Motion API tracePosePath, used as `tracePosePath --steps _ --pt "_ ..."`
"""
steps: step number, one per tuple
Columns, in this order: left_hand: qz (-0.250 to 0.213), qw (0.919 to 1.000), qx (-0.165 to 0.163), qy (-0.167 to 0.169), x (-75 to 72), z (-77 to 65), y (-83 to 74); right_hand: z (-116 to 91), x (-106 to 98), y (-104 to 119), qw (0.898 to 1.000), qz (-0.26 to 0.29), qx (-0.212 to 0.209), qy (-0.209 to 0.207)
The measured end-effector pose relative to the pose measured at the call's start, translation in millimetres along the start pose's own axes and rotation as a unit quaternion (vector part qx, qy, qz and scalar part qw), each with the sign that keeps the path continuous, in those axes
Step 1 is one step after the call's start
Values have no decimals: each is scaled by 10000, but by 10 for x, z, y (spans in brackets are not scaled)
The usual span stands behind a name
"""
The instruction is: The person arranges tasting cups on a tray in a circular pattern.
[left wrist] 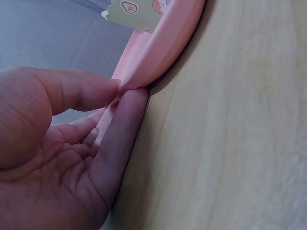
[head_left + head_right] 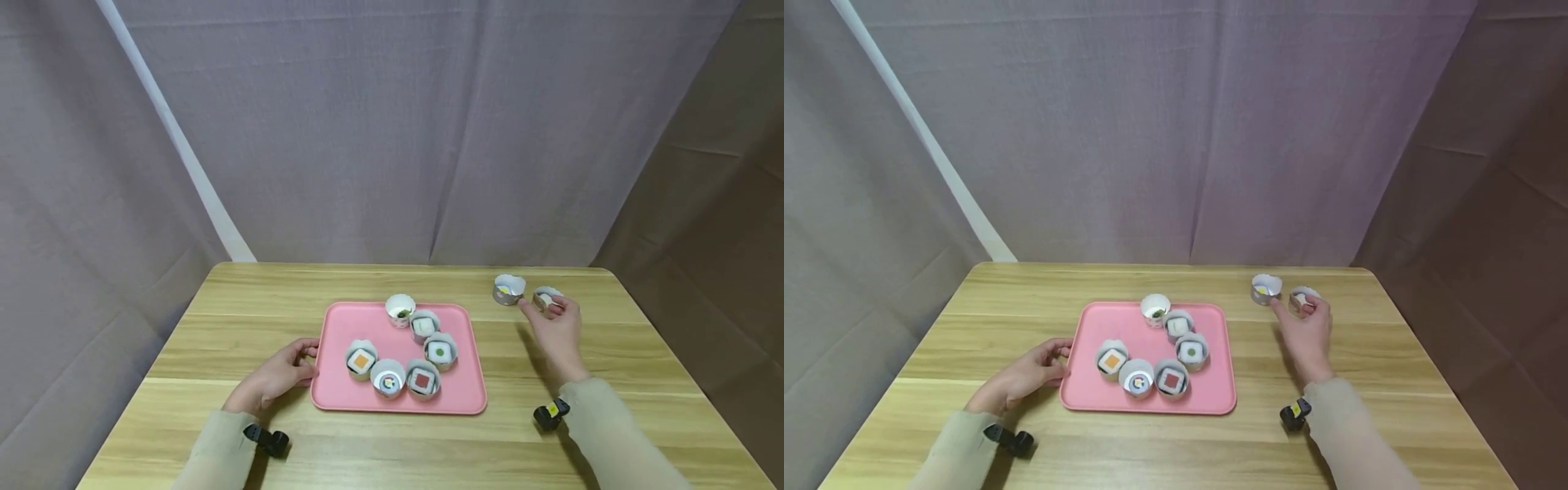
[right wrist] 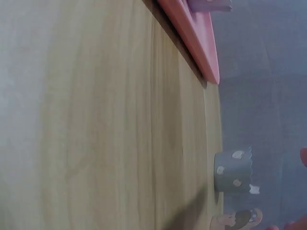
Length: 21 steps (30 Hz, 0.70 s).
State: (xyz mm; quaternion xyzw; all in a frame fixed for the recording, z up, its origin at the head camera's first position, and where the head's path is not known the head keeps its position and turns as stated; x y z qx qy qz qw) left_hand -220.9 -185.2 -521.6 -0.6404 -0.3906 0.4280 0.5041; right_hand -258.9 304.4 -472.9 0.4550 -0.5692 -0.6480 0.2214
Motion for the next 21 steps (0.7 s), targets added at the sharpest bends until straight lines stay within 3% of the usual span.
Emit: tracePosePath --steps 5,13,21 --pt "-7 10000 -52 6 8 0 -6 77 -76 -59 9983 -25 528 -242" --pt "7 10000 -49 -18 2 -7 -5 257 -59 -240 9918 167 1252 182" --pt "58 10000 20 32 -4 12 18 490 20 -337 9924 327 1077 492"
Point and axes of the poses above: each hand's wrist, its own z-axis towards the middle knuckle, its own x-axis out of the palm, y = z × x, the point moved 3 cm from there along z, towards the middle knuckle, and after that the axes turned 8 degrees about x, right-handed, at the moved point
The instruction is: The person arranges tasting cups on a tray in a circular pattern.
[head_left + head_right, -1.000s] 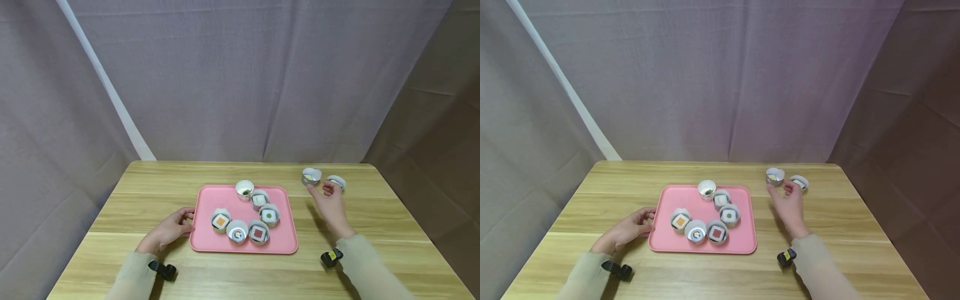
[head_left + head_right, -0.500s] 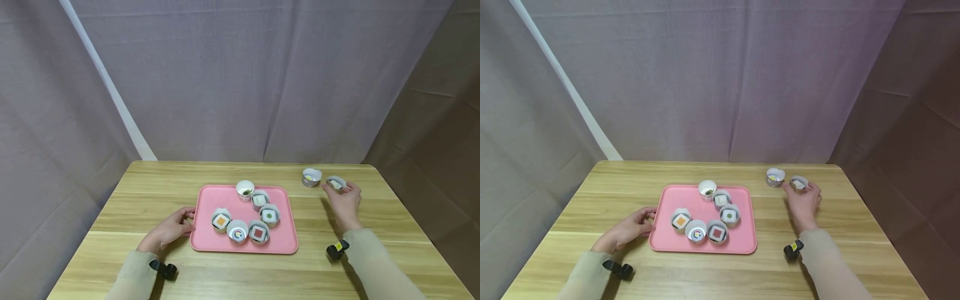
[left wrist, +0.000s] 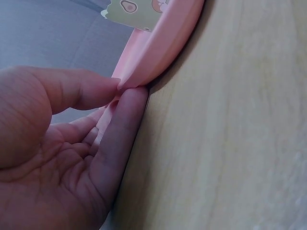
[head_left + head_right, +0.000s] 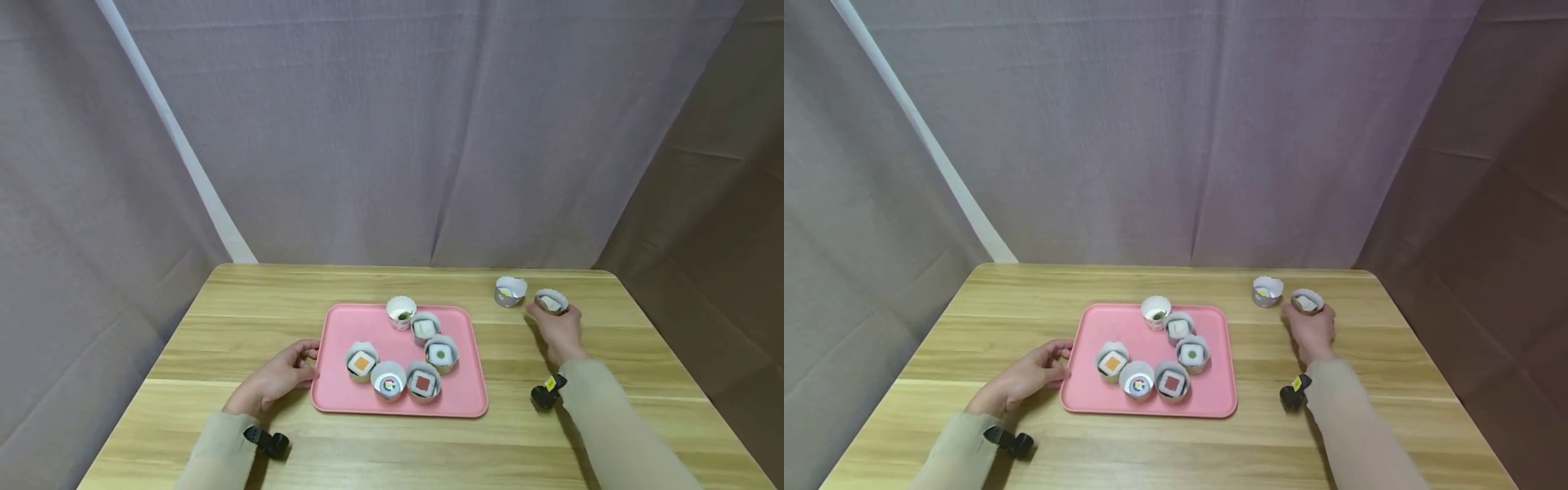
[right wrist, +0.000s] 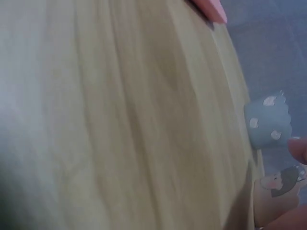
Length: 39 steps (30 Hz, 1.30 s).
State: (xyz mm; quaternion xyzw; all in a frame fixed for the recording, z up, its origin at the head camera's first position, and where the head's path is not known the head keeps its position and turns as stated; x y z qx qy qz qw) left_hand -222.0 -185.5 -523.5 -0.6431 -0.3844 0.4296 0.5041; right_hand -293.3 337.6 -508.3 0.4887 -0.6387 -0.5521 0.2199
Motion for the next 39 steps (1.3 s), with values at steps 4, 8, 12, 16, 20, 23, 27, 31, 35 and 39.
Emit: tracePosePath --steps 4,8,12,16,20,23,27,31,35,39 --pt "-1 10000 5 -4 11 8 -10 86 -33 -7 9993 -292 -104 -221" --pt "-5 10000 -17 13 2 9 -11 100 -55 3 9949 -921 -16 -416" --pt "-7 10000 14 68 0 2 -15 87 -58 24 9933 -1102 106 -343" --pt "-53 9999 93 84 6 2 -23 80 -60 28 9930 -1133 190 -265" --pt "-139 9998 91 60 11 1 -26 64 -57 18 9932 -1121 230 -214" --pt "-143 9999 60 59 14 0 -28 52 -58 3 9937 -1084 252 -157" --pt "-122 9999 17 58 12 -2 -23 53 -66 -18 9941 -1054 207 -153" --pt "-143 9999 40 68 9 1 -23 71 -74 -35 9963 -844 107 -100" --pt "-79 9999 64 35 8 6 -31 79 -65 -48 9985 -536 64 31" --pt "-59 10000 66 -3 15 1 -43 69 -61 -53 9989 -454 23 63"
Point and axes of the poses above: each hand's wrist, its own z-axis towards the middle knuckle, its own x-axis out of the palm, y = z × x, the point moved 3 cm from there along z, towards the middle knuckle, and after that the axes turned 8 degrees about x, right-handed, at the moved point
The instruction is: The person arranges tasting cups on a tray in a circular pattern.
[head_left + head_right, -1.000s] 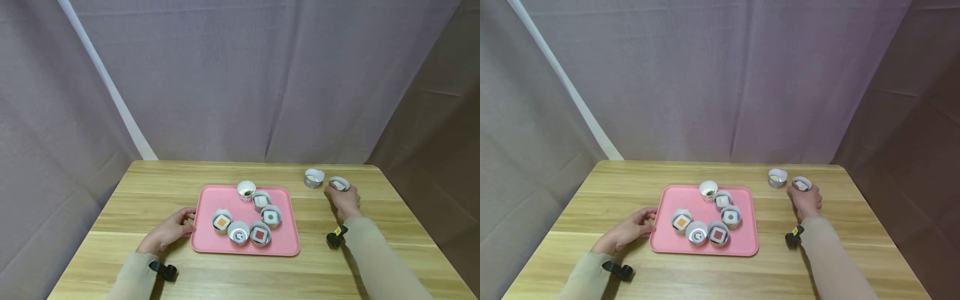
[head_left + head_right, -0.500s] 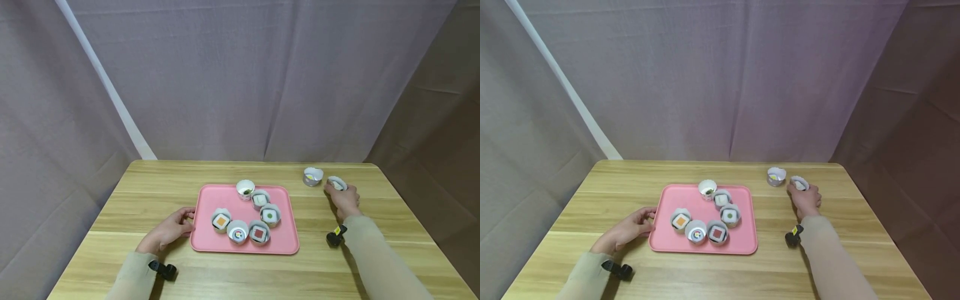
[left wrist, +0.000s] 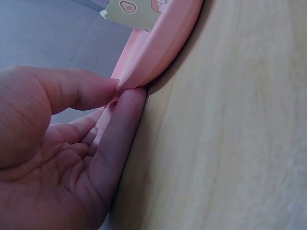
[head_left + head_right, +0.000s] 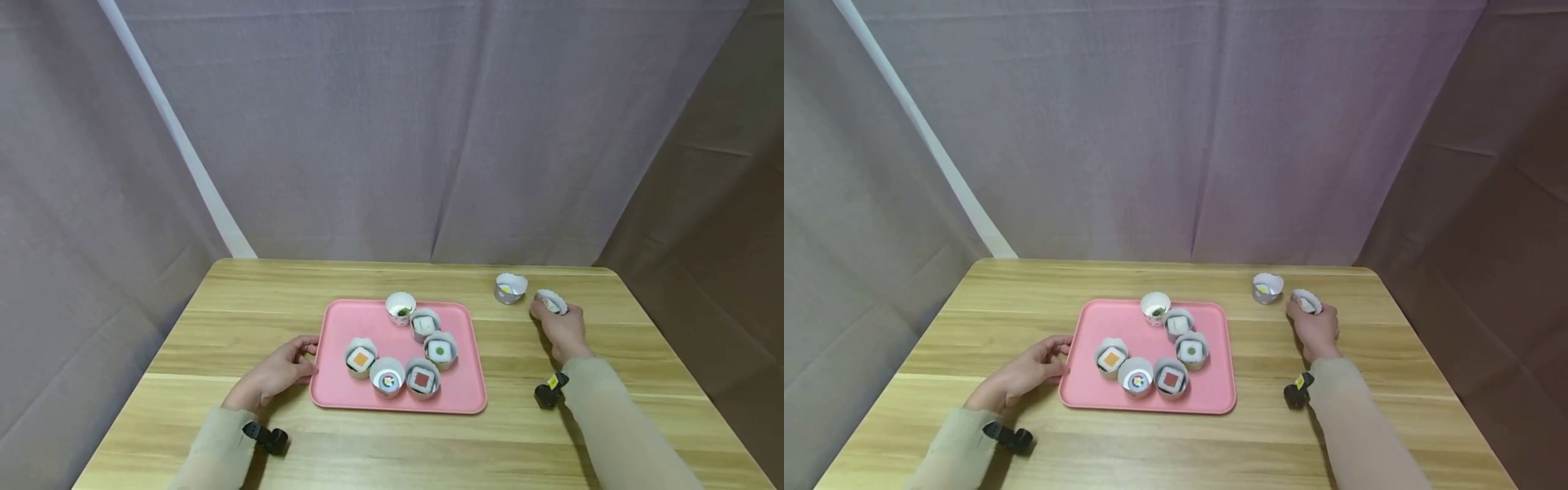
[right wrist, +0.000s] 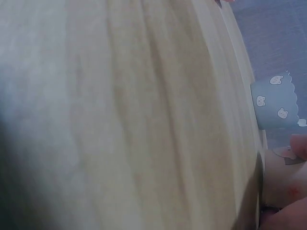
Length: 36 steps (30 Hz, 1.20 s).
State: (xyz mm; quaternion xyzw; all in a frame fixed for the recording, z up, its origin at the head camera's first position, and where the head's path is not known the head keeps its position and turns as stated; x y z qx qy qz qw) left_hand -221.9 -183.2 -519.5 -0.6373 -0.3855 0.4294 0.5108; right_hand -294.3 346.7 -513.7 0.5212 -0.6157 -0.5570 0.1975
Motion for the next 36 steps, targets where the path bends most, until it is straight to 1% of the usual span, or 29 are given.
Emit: tracePosePath --steps 4,9,13,20,23,28,29,31,34,36 --pt "-16 10000 -12 51 18 -1 2 -9 -9 -30 10000 -70 -1 -53" --pt "-8 9999 9 122 40 4 19 -10 -40 -66 9990 -414 -37 -190" --pt "-15 9999 20 143 49 11 21 -9 -66 -77 9977 -655 -70 -153" --pt "2 10000 8 85 18 -8 17 -74 -27 -32 9987 -469 19 178" --pt "-32 9999 -4 96 2 -29 13 -98 1 -7 9990 -385 76 220" --pt "-66 9999 -30 88 1 -46 11 -172 -9 71 9991 -223 162 336" --pt "-64 9999 -56 66 0 -45 17 -200 -13 101 9991 -211 110 360" --pt "-50 9999 -86 45 -4 -40 33 -263 -19 181 9990 -198 -126 376" --pt "-40 9999 -85 36 -9 -22 37 -392 -12 350 9960 -337 -740 370" --pt "-24 10000 -74 34 -6 -8 28 -494 11 476 9905 -518 -1221 368"
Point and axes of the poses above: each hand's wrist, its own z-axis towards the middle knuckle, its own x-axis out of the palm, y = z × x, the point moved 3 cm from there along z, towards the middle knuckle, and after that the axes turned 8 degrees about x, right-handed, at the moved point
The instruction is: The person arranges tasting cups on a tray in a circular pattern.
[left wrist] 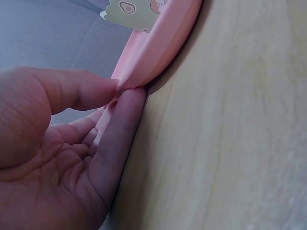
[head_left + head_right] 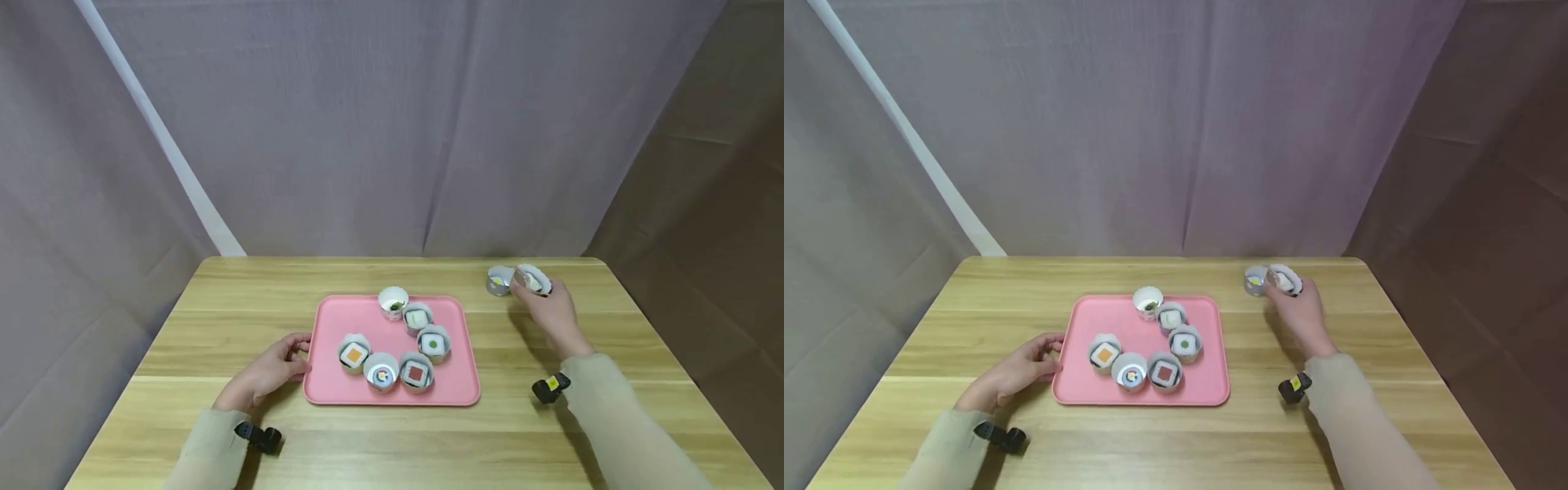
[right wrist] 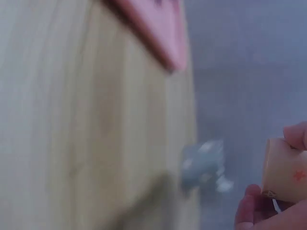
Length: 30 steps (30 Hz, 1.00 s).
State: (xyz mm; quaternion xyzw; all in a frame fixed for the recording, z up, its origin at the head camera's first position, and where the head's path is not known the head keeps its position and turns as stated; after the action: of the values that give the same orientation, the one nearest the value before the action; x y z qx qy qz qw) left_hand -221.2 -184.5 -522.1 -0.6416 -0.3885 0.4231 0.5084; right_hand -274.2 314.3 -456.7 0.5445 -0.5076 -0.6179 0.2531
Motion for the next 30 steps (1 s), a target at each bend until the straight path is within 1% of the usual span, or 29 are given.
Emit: tracePosePath --steps 2,5,8,13,15,20,25,30 --pt "19 10000 6 -40 -7 6 -10 -65 48 153 9989 -211 -407 78" --pt "71 9999 0 -71 -4 12 -25 -166 135 330 9953 -438 -840 213" --pt "49 10000 43 -26 7 17 -31 -249 229 444 9918 -538 -1105 352" --pt "-65 9999 100 -5 10 14 -33 -362 421 565 9860 -664 -1419 566" --pt "-57 9999 105 -19 4 9 -31 -405 513 604 9841 -655 -1521 648" --pt "-32 9999 95 -52 15 32 -22 -520 732 683 9807 -404 -1693 890" --pt "33 9999 47 -99 26 56 7 -641 978 729 9793 -359 -1575 1220" --pt "44 9999 75 -100 26 66 17 -743 1291 773 9748 -387 -1556 1552"
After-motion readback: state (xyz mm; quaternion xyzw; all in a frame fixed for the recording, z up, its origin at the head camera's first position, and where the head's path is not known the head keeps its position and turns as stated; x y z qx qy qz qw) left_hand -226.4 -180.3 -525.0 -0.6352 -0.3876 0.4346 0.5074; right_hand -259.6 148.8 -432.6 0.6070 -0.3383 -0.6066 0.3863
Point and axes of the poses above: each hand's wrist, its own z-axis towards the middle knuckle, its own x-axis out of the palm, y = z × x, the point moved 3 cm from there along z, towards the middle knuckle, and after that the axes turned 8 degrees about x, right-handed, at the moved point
